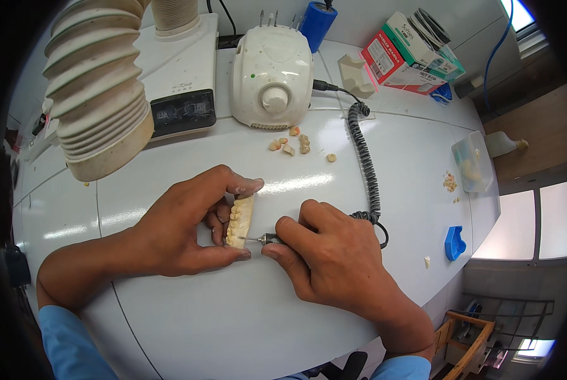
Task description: Refining a dental plaster model using a dental handpiece tool at a laboratory bench.
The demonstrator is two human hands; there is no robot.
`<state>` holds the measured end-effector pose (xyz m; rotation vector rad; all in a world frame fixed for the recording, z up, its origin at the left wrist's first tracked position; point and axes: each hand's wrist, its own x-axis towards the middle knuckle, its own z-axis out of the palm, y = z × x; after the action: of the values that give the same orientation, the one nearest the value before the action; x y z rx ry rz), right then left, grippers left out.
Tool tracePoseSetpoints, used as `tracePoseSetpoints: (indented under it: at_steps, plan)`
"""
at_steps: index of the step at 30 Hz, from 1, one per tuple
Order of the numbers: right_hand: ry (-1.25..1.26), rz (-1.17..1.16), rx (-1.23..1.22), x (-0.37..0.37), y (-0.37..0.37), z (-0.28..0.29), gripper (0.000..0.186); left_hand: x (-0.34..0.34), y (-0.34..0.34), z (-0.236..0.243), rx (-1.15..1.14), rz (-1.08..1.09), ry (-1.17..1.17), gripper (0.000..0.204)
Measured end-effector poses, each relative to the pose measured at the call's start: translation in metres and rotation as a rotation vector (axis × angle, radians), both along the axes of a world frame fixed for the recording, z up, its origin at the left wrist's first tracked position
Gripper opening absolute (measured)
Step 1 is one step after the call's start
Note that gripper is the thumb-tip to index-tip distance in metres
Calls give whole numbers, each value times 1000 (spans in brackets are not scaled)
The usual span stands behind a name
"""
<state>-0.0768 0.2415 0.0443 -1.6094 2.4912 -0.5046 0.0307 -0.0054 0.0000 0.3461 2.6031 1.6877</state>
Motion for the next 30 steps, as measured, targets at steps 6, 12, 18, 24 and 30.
tracePoseSetpoints:
  at_steps: [6, 12, 18, 24, 30]
  plan:
    - [-2, -8, 8, 1, -2, 1, 25, 0, -2, 1, -5, -6, -2, 80]
    - [-11, -20, 13, 0, 0, 0, 25, -1, -2, 2, -3, -22, -21, 80]
    - [-21, -44, 8, 5, -4, -1, 24, 3, -4, -1, 13, -27, -10, 81]
    - [-85, -109, -76, -8, 2, 0, 23, 6, -5, 9, 21, 0, -13, 82]
    - [-76, -312, -197, -48, 15, -5, 25, -1, 2, 11, 98, 74, -141, 80]
